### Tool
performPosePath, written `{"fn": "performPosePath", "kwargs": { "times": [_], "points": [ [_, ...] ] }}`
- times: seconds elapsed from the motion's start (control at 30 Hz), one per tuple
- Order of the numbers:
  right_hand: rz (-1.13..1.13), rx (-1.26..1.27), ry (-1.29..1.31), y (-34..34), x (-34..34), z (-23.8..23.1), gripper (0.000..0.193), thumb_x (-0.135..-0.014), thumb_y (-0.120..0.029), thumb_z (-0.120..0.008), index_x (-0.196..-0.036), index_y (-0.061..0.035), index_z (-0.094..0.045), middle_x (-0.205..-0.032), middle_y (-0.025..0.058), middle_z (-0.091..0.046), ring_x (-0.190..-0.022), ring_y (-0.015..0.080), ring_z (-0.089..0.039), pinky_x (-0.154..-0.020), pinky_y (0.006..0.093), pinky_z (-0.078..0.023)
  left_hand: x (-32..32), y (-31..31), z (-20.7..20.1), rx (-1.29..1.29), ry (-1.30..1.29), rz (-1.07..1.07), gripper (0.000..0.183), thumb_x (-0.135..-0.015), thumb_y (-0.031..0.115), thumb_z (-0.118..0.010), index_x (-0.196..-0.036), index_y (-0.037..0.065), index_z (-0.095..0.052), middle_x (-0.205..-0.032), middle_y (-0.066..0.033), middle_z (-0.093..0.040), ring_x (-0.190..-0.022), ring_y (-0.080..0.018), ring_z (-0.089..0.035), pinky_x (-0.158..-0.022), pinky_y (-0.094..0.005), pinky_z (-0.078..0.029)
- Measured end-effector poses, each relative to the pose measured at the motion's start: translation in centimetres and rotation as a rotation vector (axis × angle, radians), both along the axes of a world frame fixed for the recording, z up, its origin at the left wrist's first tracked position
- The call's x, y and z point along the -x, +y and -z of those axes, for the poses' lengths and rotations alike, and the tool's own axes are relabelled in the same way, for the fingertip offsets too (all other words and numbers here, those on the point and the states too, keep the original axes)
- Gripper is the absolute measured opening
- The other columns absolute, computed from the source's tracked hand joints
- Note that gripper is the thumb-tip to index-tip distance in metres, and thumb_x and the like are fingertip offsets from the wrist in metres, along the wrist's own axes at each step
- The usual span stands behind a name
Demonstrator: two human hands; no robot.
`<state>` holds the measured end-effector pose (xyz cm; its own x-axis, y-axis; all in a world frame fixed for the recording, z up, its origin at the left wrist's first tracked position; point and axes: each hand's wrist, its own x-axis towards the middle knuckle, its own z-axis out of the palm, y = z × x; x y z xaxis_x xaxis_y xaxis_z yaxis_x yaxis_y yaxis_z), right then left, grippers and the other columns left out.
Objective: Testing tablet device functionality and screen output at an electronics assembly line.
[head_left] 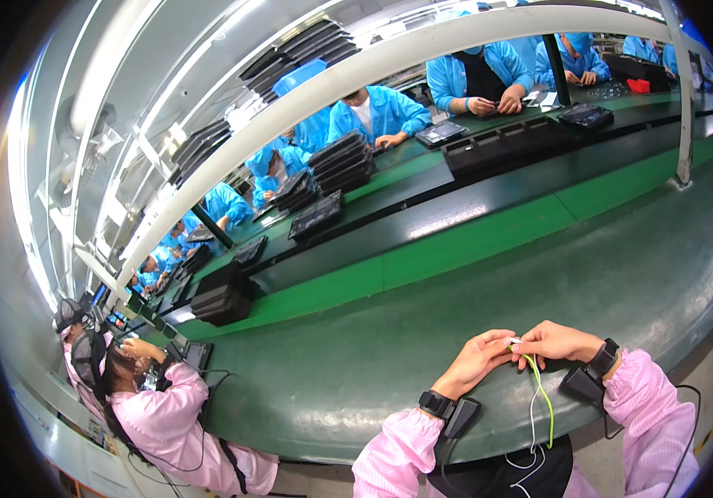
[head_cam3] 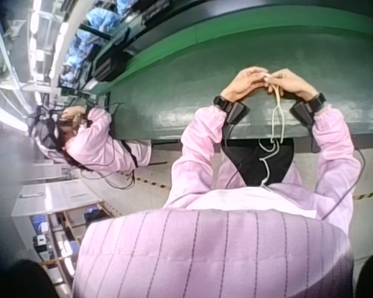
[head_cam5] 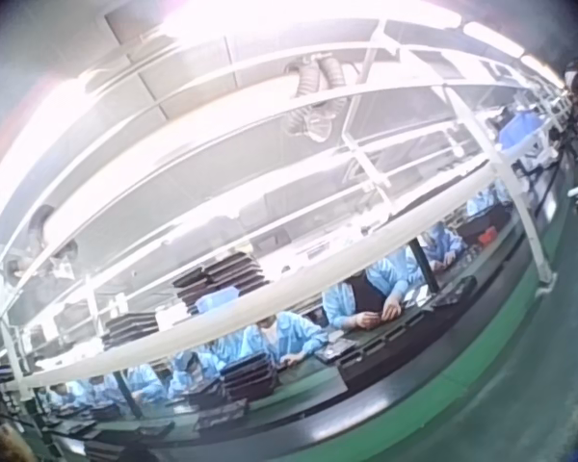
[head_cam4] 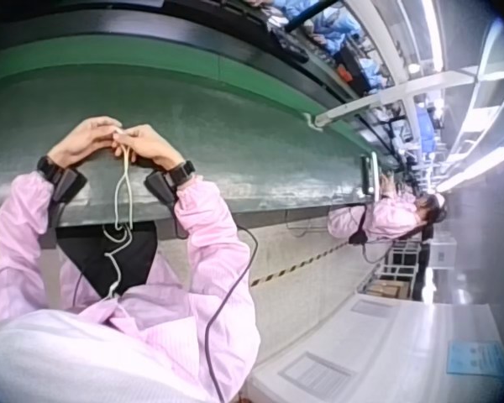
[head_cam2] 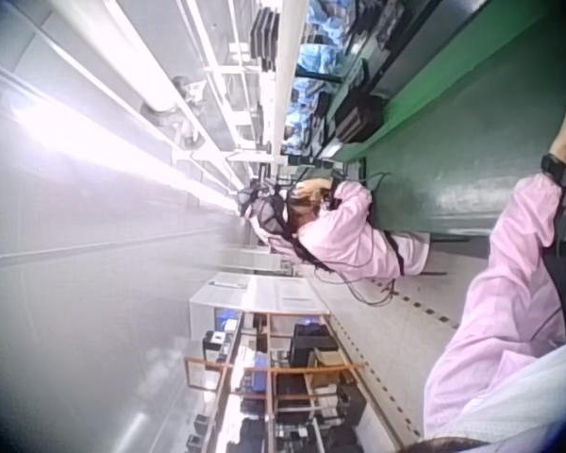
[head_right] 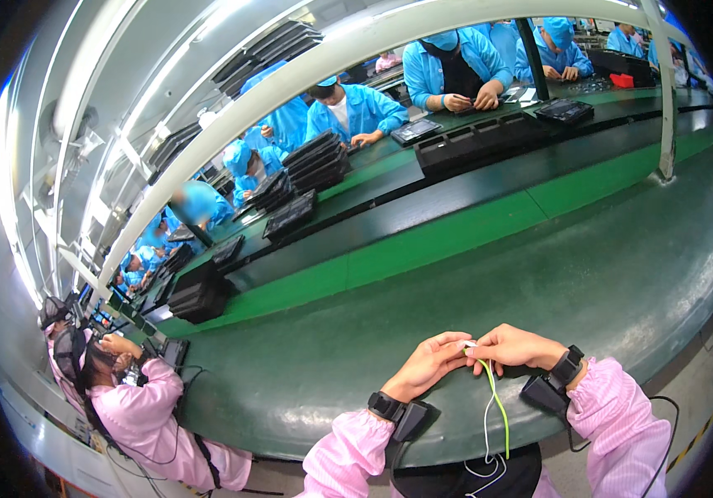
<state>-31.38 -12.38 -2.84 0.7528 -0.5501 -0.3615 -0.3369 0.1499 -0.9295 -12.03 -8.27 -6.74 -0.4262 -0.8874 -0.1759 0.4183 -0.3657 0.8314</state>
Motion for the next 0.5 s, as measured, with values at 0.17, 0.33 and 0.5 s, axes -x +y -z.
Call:
{"fn": "performPosePath", "kwargs": {
  "times": [0.17,0.33,0.5],
  "points": [
    [-0.006,0.005,0.018,-0.02,-0.02,0.02,0.033,-0.088,-0.031,-0.051,-0.087,-0.0015,-0.065,-0.073,0.0024,-0.064,-0.051,0.0059,-0.049,-0.049,0.0195,-0.042,-0.04,0.08,-0.11,0.001,0.004,0.004,0.027,-0.089,0.014,-0.051,-0.111,-0.002,-0.049,-0.105,-0.0103,-0.056,-0.097,-0.0175,-0.055,-0.09,-0.0298,-0.044],
    [0.003,0.008,0.04,-0.09,0.0,0.01,0.033,-0.088,-0.031,-0.051,-0.086,-0.0013,-0.065,-0.073,0.0023,-0.064,-0.051,0.0059,-0.049,-0.049,0.0195,-0.042,-0.02,0.0,-0.14,0.009,0.018,0.018,0.027,-0.089,0.014,-0.051,-0.111,-0.001,-0.049,-0.106,-0.0102,-0.056,-0.098,-0.0174,-0.054,-0.09,-0.0298,-0.044],
    [0.006,0.004,0.0,-0.12,-0.01,0.01,0.033,-0.089,-0.031,-0.051,-0.086,-0.0012,-0.065,-0.073,0.0025,-0.064,-0.053,0.006,-0.05,-0.049,0.0195,-0.042,0.01,0.0,-0.28,0.007,-0.001,0.005,0.026,-0.089,0.013,-0.051,-0.11,-0.001,-0.049,-0.105,-0.0101,-0.056,-0.096,-0.0175,-0.055,-0.09,-0.0299,-0.044]
  ]
}}
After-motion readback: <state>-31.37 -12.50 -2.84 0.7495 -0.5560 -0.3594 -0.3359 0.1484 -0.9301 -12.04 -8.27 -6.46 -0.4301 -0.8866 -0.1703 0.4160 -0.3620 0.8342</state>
